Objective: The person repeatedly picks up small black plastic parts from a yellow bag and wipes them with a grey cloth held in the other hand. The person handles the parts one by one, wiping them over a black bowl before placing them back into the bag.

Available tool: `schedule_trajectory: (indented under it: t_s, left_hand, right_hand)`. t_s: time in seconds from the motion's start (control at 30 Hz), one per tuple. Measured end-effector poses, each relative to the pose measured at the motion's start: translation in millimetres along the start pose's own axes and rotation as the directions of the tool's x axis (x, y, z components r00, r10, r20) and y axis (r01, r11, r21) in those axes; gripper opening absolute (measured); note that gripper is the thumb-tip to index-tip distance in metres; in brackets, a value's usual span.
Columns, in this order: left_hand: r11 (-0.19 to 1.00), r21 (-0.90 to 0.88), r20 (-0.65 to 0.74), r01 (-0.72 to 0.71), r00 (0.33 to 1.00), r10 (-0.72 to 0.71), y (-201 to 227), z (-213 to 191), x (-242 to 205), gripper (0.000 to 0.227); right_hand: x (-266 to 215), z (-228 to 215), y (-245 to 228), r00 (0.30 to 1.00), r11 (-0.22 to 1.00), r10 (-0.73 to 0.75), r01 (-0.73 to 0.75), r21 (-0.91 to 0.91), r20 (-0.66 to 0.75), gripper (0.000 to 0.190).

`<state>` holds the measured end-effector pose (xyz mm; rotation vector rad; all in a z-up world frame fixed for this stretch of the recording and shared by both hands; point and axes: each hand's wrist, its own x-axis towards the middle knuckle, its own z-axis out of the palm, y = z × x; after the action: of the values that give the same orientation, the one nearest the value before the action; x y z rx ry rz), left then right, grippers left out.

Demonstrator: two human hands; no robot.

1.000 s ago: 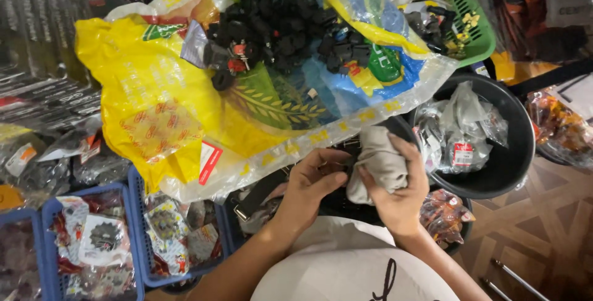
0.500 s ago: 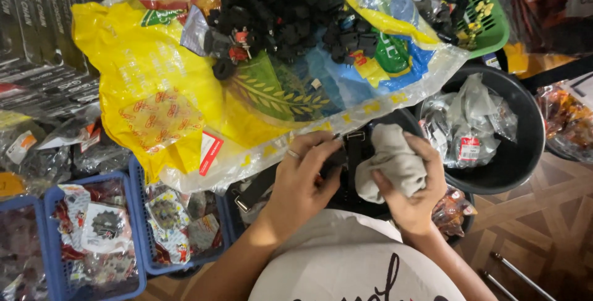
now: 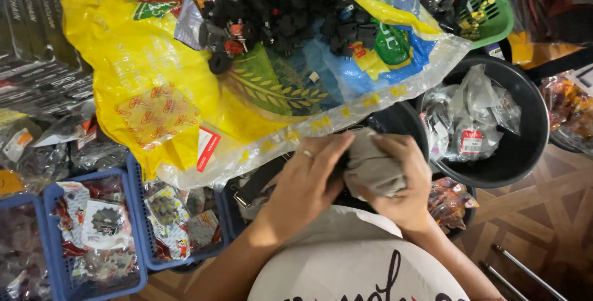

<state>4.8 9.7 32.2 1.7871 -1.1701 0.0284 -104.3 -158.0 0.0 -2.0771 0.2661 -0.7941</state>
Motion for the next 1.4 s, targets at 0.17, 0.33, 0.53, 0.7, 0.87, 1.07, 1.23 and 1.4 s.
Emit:
schedule_trajectory:
  t_s: [0.17, 0.33, 0.53, 0.7, 0.87, 1.07, 1.23, 1.4]
  left_hand:
    - [1.0, 0.008, 0.003, -0.026, 1.0, 0.026, 0.6, 0.4, 7.2, 0.084]
    - [1.0, -0.004, -0.024, -0.017, 1.0, 0.017, -4.6, 4.4, 4.4, 0.07]
    - [0.998, 0.064, -0.073, 0.024, 0.997, -0.019, -40.7, 4.6, 7.5, 0.04]
    - [0.941, 0.299, -0.233, 0.161, 0.968, -0.092, -116.2, -20.2, 23.9, 0.023]
    - [0.664, 0.56, -0.362, 0.495, 0.867, -0.341, -173.1, -42.0, 37.9, 0.023]
    - [0.585, 0.595, -0.349, 0.551, 0.833, -0.429, -217.0, -37.2, 23.1, 0.026]
    - [0.598, 0.57, -0.366, 0.564, 0.825, -0.431, -207.1, -39.4, 11.4, 0.027]
    - [0.823, -0.094, -0.221, 0.561, 0.794, -0.566, -115.6, -39.1, 4.4, 0.028]
  right_hand:
    - [4.5, 1.7, 3.1, 0.998, 0.995, -0.002, -0.004, -0.101, -0.059, 0.06]
    - [10.3, -12.8, 2.6, 0.977, 0.978, -0.037, -0.008, -0.208, -0.211, 0.061]
    - [-1.4, -6.5, 6.1, 0.97, 0.986, -0.039, -0.001, -0.165, -0.238, 0.064]
    - [-2.9, 4.4, 2.1, 0.981, 0.993, -0.026, 0.004, -0.117, -0.192, 0.065]
    - [-1.0, 9.4, 1.3, 0.982, 0.998, 0.021, -0.032, -0.052, -0.19, 0.063]
    - [1.1, 7.7, 0.8, 0.986, 0.998, 0.044, -0.051, -0.044, -0.16, 0.06]
    - [-0.1, 10.0, 1.4, 0.99, 0.998, 0.037, -0.043, -0.039, -0.139, 0.061]
    - [-0.5, 11.2, 5.8, 0.992, 0.999, 0.015, -0.02, -0.036, -0.124, 0.064]
